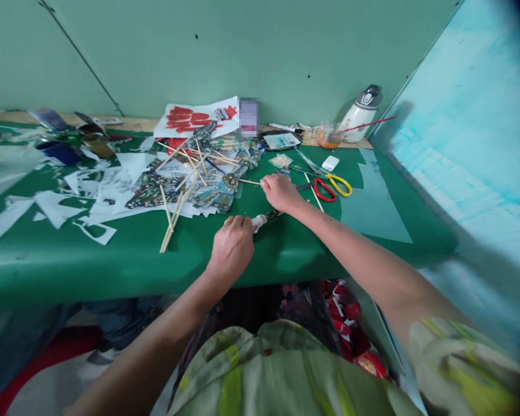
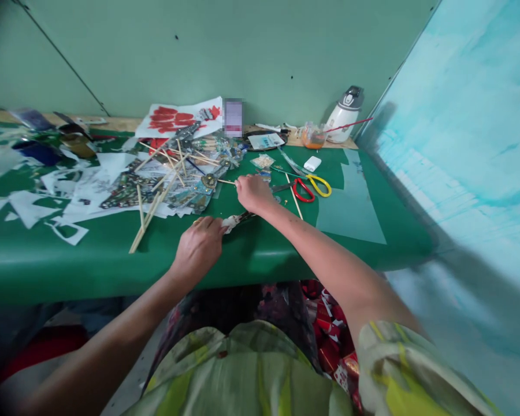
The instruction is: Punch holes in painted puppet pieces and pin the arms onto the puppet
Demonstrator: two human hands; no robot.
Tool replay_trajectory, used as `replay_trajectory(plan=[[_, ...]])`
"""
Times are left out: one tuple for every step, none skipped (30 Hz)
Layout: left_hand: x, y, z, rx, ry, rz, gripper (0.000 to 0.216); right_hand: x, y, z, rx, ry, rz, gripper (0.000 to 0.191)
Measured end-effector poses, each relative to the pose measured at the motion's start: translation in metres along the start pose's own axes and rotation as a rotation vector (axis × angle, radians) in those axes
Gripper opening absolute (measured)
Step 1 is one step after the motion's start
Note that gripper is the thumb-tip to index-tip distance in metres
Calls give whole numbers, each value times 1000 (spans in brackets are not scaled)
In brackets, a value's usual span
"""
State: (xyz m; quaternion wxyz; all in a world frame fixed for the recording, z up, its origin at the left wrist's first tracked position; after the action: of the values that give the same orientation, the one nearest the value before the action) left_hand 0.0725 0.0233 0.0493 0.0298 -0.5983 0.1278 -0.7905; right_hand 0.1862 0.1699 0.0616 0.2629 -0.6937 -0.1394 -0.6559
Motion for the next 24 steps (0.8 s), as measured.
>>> replay_trajectory(plan=[[-1, 0, 0, -1, 4, 8, 27, 4, 3, -7, 2, -7, 16, 38], [-1, 0, 0, -2, 8, 14, 27, 7, 6, -16, 0, -12, 25, 38], [-1, 1, -1, -3, 14, 20, 26, 8, 9, -24, -9, -12, 27, 37], [-2, 1, -1, -5, 21, 26, 26, 8, 12, -32, -24, -6, 19, 37], [-3, 1, -1, -7, 30, 33, 26, 7, 15, -38, -43, 3, 9, 36], [-3, 2, -1, -9, 40, 41, 26, 5, 18, -43, -61, 13, -4, 35], [-4, 2, -2, -13, 51, 50, 27, 2, 19, -47, -76, 20, -14, 34], [-5, 2, -2, -17, 60, 61, 27, 0, 20, -49, -87, 23, -17, 34], [-6, 2, -3, -23, 69, 71, 27, -3, 21, -49, -91, 25, -14, 34], [-8, 3, -4, -29, 77, 81, 28, -5, 21, -49, -89, 26, -7, 34], [-9, 3, -5, -35, 85, 93, 28, -6, 21, -49, -84, 29, 2, 34], [-10, 3, -6, -40, 95, 107, 28, -7, 21, -48, -79, 33, 10, 34], [-12, 3, -7, -44, 107, 122, 29, -7, 21, -48, -74, 39, 18, 34], [-13, 3, -8, -48, 122, 138, 29, -7, 21, -48, -72, 43, 23, 34], [-15, 4, -9, -52, 136, 152, 29, -8, 21, -48, -71, 46, 26, 34], [-16, 5, -9, -56, 149, 167, 29, -8, 22, -48, -70, 47, 30, 33], [-17, 5, -9, -58, 158, 180, 28, -9, 22, -48, -67, 47, 33, 33], [-18, 6, -10, -58, 162, 193, 28, -11, 23, -49, -62, 45, 35, 33], [-20, 7, -10, -56, 164, 205, 28, -12, 22, -49, -57, 40, 35, 32], [-21, 7, -10, -51, 165, 216, 27, -13, 21, -48, -54, 35, 29, 32], [-22, 7, -10, -44, 169, 225, 27, -12, 19, -48, -54, 32, 19, 32], [-23, 8, -10, -40, 174, 231, 27, -8, 16, -46, -57, 33, 8, 33], [-23, 8, -10, -40, 180, 234, 26, 0, 11, -45, -58, 40, 1, 34], [-24, 8, -10, -41, 186, 236, 27, 13, 6, -43, -47, 56, -5, 36]])
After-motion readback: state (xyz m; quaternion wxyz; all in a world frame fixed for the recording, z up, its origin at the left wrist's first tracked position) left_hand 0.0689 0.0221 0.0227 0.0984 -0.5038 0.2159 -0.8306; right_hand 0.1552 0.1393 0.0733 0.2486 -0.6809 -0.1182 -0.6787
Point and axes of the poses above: each hand's wrist, its own y-axis away from the middle knuckle, its own x-axis out of the back of the hand, z = x × y, the point moved 1 cm from there along -y, towards the middle knuckle, and after that the axes turned 13 degrees about y, right-handed, at the moved point
